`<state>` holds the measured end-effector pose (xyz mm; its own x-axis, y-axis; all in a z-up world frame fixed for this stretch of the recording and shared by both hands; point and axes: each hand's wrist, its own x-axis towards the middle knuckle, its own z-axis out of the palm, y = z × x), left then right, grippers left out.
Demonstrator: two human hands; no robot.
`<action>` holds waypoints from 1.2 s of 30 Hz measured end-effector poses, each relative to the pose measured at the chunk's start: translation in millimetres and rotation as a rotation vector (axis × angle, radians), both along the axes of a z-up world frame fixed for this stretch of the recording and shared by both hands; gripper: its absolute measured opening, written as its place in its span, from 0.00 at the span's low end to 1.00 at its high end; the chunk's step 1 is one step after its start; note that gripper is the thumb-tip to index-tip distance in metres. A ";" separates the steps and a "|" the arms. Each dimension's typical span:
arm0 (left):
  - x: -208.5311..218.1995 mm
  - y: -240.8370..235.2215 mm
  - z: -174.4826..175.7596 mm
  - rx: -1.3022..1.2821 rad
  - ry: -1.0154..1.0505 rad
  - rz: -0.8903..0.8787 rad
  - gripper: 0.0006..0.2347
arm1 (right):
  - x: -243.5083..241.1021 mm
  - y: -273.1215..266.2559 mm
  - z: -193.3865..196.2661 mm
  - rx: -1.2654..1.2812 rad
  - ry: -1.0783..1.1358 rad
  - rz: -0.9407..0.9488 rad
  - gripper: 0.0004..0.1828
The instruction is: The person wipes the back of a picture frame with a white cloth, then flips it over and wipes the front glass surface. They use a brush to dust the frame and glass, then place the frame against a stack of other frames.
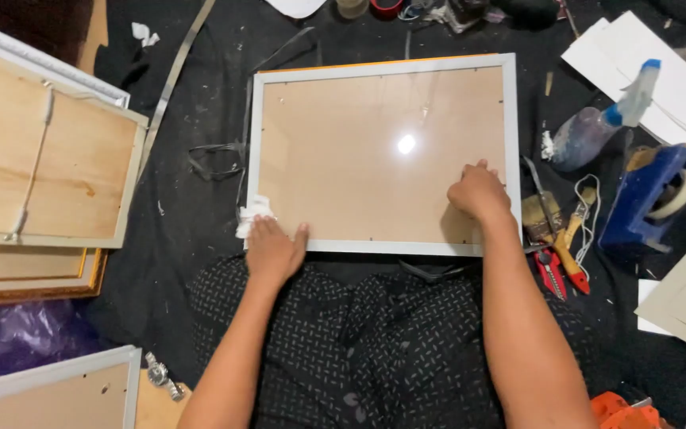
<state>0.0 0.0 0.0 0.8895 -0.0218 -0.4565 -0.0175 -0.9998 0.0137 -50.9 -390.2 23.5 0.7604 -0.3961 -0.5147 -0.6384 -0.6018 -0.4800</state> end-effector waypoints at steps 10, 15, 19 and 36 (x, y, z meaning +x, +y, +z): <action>-85.3 -132.9 38.6 -0.470 0.018 -0.552 0.37 | -4.4 9.4 8.9 -0.080 -0.024 0.017 0.34; -38.8 -90.3 63.8 -0.356 -0.004 -0.402 0.35 | -4.1 7.4 8.5 -0.066 -0.017 0.000 0.36; 19.7 -33.9 50.4 -0.138 -0.033 -0.215 0.37 | -2.9 20.2 35.2 -0.074 -0.002 0.000 0.38; -15.5 -278.0 -14.1 -0.438 -0.125 -0.796 0.40 | 16.7 12.4 61.7 -0.104 -0.010 -0.282 0.28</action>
